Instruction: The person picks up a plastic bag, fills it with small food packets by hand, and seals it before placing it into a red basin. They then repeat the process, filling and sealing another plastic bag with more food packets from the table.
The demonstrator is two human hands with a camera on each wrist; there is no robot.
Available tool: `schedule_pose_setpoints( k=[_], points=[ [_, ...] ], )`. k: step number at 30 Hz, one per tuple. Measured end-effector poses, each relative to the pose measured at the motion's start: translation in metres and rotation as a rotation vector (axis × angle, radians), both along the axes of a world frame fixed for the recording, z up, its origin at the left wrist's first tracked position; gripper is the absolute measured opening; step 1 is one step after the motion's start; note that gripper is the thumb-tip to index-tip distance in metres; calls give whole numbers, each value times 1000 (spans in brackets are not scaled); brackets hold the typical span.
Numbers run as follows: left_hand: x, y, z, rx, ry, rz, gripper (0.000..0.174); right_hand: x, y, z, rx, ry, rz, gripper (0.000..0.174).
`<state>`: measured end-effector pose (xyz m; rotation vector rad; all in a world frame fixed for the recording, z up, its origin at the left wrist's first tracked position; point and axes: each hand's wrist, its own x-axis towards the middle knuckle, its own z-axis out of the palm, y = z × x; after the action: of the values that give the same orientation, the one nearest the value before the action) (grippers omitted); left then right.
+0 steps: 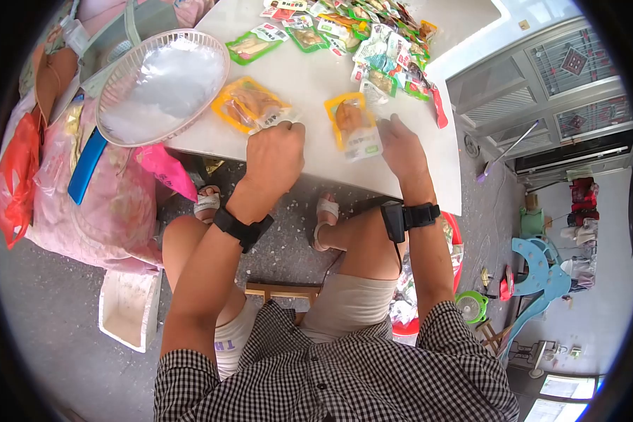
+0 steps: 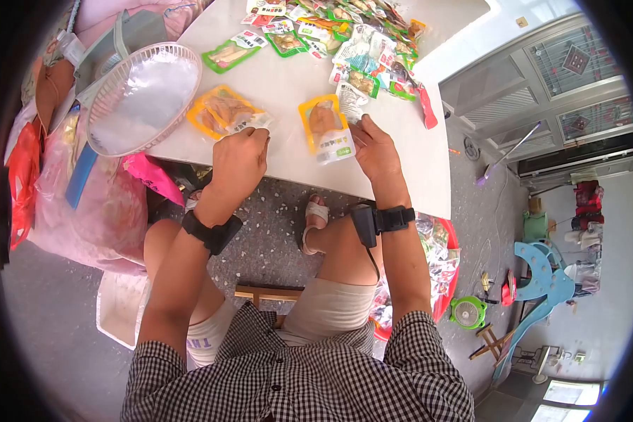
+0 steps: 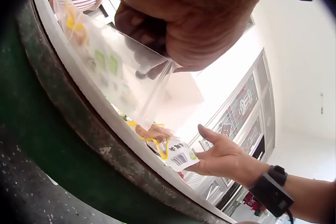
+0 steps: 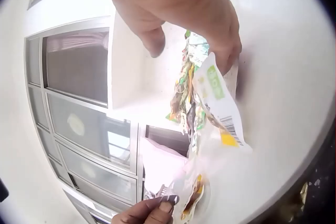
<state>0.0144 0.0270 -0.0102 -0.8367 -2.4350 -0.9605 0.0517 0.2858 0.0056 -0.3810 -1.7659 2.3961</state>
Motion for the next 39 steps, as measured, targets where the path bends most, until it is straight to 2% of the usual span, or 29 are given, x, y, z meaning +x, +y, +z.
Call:
schedule_pose_setpoints(
  k=[5, 11, 14, 18, 22, 25, 26, 30, 33, 37, 39],
  points=[
    [0, 3, -3, 5, 5, -6, 5, 10, -38, 21, 379, -362, 29, 47],
    [0, 5, -3, -4, 7, -7, 4, 1, -56, 10, 711, -244, -9, 27],
    [0, 7, -5, 23, 32, 1, 4, 4, -47, -2, 588, -73, -70, 25],
    [0, 6, -4, 29, 23, 15, 5, 21, -33, 10, 293, -158, -111, 24],
    [-2, 3, -2, 55, 20, 38, 5, 46, -14, 19, 193, -228, 22, 25],
    [-3, 3, -4, 90, 35, 30, 6, 59, -25, 30, 156, -286, 55, 27],
    [-2, 3, -4, 75, 29, 32, 5, 60, -25, 33, 194, -310, 148, 28],
    [4, 3, 3, 9, 42, 31, 5, 53, -53, 30, 225, -313, 253, 28],
    [12, 3, 7, -30, 105, 24, 8, 37, -69, 21, 324, -333, 231, 28],
    [16, 5, 5, -83, 137, 2, 12, 24, -83, 5, 272, -271, 128, 25],
    [17, 4, 7, -96, 142, -4, 11, 26, -90, 12, 362, -314, 97, 24]
  ],
)
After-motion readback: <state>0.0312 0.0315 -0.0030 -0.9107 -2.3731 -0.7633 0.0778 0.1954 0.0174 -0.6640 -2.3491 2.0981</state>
